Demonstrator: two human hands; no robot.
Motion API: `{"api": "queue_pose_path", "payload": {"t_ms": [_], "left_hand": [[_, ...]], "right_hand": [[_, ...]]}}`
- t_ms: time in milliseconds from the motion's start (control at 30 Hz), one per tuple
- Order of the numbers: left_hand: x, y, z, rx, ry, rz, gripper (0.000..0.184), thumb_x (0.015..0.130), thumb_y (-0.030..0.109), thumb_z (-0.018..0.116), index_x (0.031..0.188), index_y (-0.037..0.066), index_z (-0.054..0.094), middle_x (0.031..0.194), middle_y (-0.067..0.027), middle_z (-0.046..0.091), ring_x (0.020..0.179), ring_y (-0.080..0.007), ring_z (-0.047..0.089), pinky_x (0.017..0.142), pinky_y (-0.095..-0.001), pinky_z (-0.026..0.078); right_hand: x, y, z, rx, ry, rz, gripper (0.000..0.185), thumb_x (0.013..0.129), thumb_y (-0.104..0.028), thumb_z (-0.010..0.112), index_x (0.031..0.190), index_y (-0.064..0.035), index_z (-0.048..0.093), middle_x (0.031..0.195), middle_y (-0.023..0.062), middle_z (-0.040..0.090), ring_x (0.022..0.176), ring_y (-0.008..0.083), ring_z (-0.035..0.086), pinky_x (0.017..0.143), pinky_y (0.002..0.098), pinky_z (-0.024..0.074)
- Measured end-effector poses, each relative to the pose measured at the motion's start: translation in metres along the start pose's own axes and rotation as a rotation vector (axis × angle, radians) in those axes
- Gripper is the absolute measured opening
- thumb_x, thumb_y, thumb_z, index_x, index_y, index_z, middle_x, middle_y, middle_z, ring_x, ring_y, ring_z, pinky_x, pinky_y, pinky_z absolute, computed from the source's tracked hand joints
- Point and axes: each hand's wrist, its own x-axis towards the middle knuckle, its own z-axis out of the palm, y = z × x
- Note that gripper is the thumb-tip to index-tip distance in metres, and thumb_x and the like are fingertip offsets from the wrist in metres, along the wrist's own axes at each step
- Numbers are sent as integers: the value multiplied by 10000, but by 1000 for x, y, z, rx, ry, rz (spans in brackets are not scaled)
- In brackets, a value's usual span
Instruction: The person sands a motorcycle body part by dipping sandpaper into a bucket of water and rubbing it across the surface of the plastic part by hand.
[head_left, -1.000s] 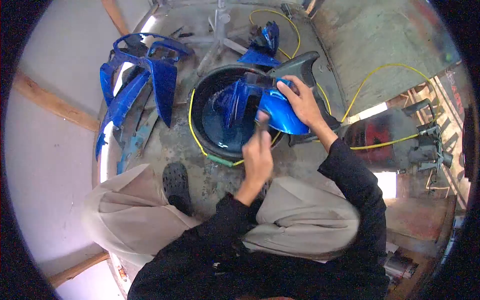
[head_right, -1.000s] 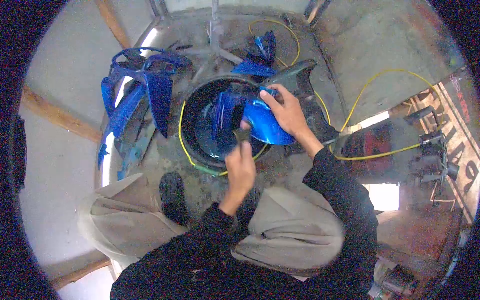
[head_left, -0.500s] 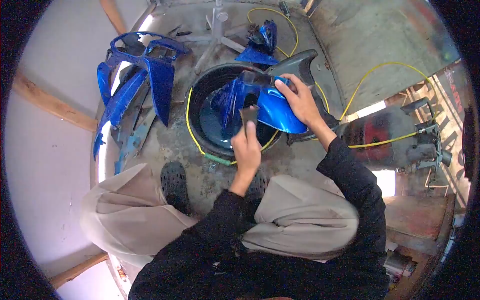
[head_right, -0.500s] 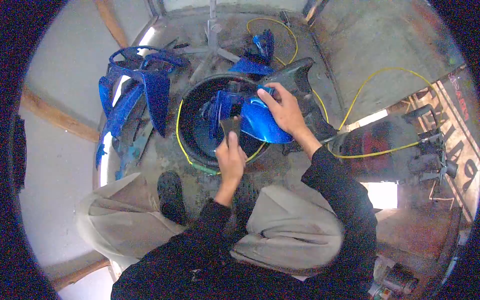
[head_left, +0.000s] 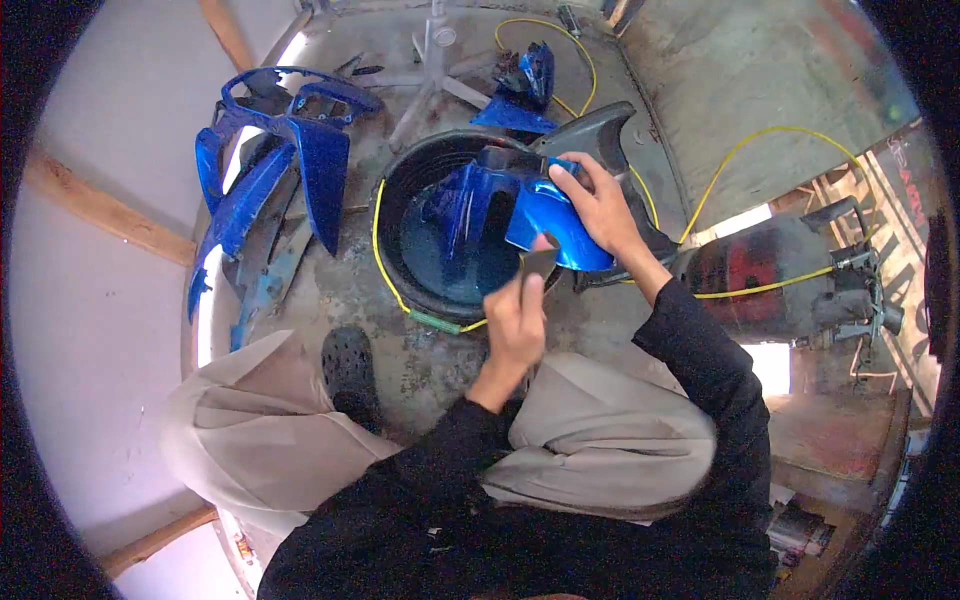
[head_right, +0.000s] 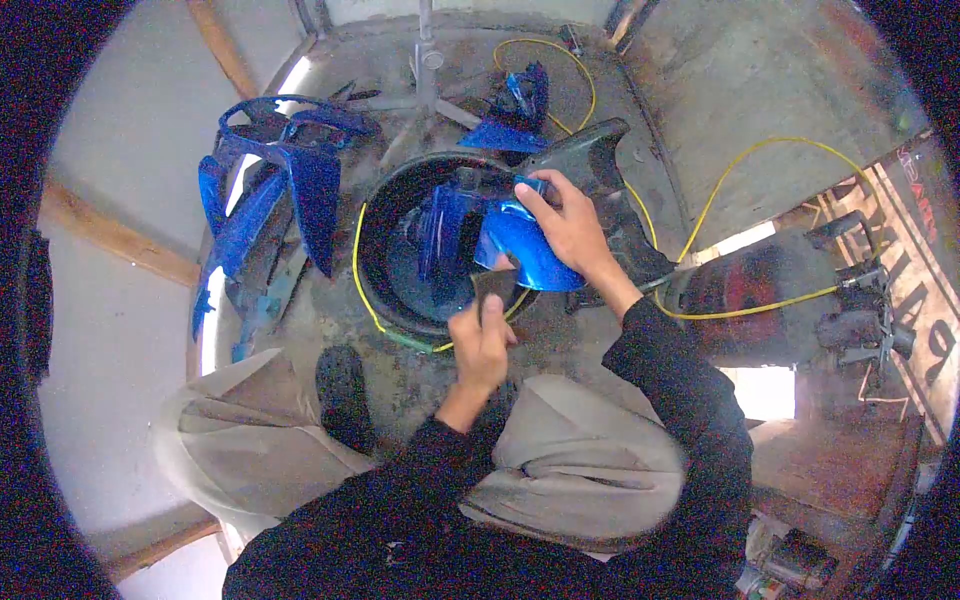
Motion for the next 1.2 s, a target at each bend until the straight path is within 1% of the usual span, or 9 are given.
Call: {"api": "queue_pose_path", "payload": {"t_ms": [133, 233, 400, 533, 700, 900, 1000, 1067, 1200], "left_hand": [[38, -20, -11, -41, 34, -58, 487, 1121, 322, 417, 1426, -10, 600, 677, -25, 545, 486, -93, 501, 488, -316, 488], [-3, 6, -3, -82, -52, 26, 454, 1108, 250, 426, 1437, -21, 583, 812, -110, 703, 501, -131, 578, 494, -319, 492], [35, -21, -10, -203, 10, -102, 473, 1120, 313, 438, 1139, -89, 687, 639, -31, 550, 500, -124, 574, 494, -320, 501], [1, 0, -5, 19, -82, 33, 430, 1100, 242, 453, 1414, -7, 609, 750, -129, 686, 513, -167, 613, 510, -338, 507], [38, -19, -9, -5, 43, -48, 447, 1114, 302, 458, 1264, -62, 671, 677, -94, 600, 505, -150, 604, 501, -329, 500], [-7, 0, -3, 43, -54, 57, 441, 1114, 285, 442, 1370, -26, 625, 685, -113, 623, 513, -162, 612, 519, -336, 502], [28, -20, -13, -9, 41, -85, 478, 1111, 356, 463, 1042, -62, 685, 646, -88, 594, 521, -162, 601, 509, -349, 491], [27, -21, -14, 31, 25, -102, 475, 1115, 349, 457, 1038, -57, 691, 681, -76, 620, 537, -140, 597, 516, -336, 500], [-2, -3, -9, -45, -19, -9, 454, 1119, 305, 447, 1425, 2, 593, 779, -60, 660, 571, -111, 574, 543, -295, 509]], "right_hand": [[-6, -7, -3, 13, -55, 91, 517, 972, -492, 678, 1238, -49, 670, 972, 173, 750, 907, 238, 717, 859, 376, 537], [2, 0, 0, 28, -38, 27, 523, 969, -495, 682, 1247, -53, 667, 971, 178, 746, 904, 233, 712, 853, 377, 537], [-3, -4, -1, 44, -35, 76, 513, 972, -488, 682, 1252, -58, 666, 958, 174, 743, 881, 221, 699, 830, 377, 536], [0, -1, -2, 68, -63, 72, 500, 976, -470, 690, 1261, -60, 663, 950, 159, 741, 874, 199, 687, 817, 361, 531], [-2, -3, -1, 120, -26, 57, 506, 974, -462, 701, 1258, -45, 663, 973, 150, 735, 878, 174, 666, 820, 338, 522], [-2, 5, 2, 190, -25, 53, 532, 977, -464, 702, 1293, -39, 644, 1036, 157, 743, 950, 187, 681, 868, 341, 521], [-5, -7, -3, 220, -75, 117, 542, 973, -467, 707, 1307, -45, 637, 1047, 149, 742, 950, 183, 681, 873, 340, 525], [-7, -6, -5, 190, -96, 142, 536, 974, -465, 707, 1305, -48, 640, 1054, 140, 741, 957, 173, 678, 872, 332, 525], [-8, -2, 1, 239, -92, 72, 530, 978, -463, 704, 1304, -51, 640, 1068, 123, 736, 965, 160, 670, 862, 318, 519]]}}
